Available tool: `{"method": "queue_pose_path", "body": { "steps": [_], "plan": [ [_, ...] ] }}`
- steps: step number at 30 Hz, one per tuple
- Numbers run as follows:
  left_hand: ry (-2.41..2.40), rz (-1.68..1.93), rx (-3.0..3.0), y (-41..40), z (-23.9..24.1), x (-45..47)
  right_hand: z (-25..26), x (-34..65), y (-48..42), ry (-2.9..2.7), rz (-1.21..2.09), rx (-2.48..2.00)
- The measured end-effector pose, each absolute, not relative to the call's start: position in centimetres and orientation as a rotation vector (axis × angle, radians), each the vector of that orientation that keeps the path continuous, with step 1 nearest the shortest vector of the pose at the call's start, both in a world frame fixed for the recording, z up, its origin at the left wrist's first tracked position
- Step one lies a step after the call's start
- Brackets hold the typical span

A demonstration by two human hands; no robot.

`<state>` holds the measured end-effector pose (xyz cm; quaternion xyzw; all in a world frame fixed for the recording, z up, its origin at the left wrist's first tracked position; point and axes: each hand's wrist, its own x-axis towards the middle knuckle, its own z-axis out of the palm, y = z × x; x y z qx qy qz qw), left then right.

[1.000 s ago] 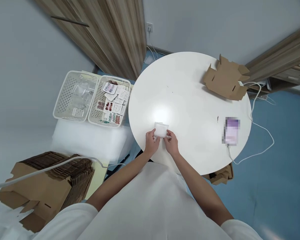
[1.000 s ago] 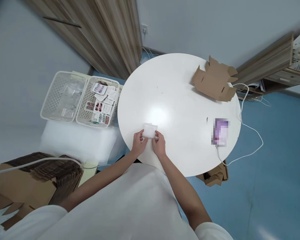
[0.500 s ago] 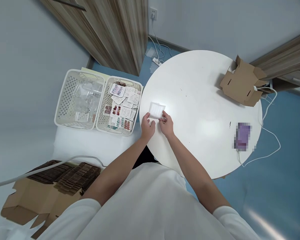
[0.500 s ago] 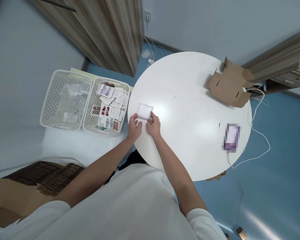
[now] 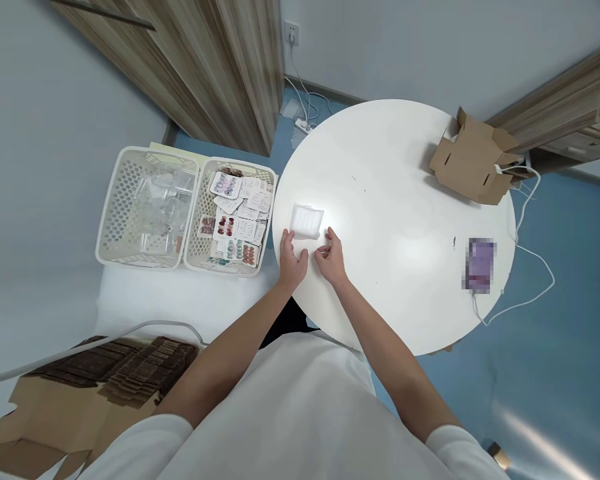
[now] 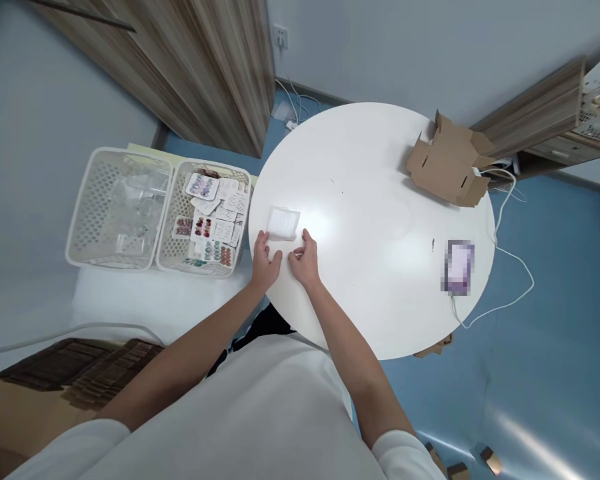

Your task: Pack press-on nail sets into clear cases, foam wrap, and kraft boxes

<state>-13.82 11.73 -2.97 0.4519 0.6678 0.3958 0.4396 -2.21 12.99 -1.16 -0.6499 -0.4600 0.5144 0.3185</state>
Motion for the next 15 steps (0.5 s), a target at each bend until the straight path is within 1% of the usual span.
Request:
{"method": "queue_pose_path", "body": {
  "steps": [10,15],
  "plan": [
    [1.761,0.950,1.115,4.8,-1.5,-13.0,-0.2,2.4,4.8,-1.108,1.497,-1.817],
    [1.721,0.847,1.048,-0.2,-0.6,-12.8,0.9,5.3,1.9,-1.083,1.644,-1.718]
  ]
}}
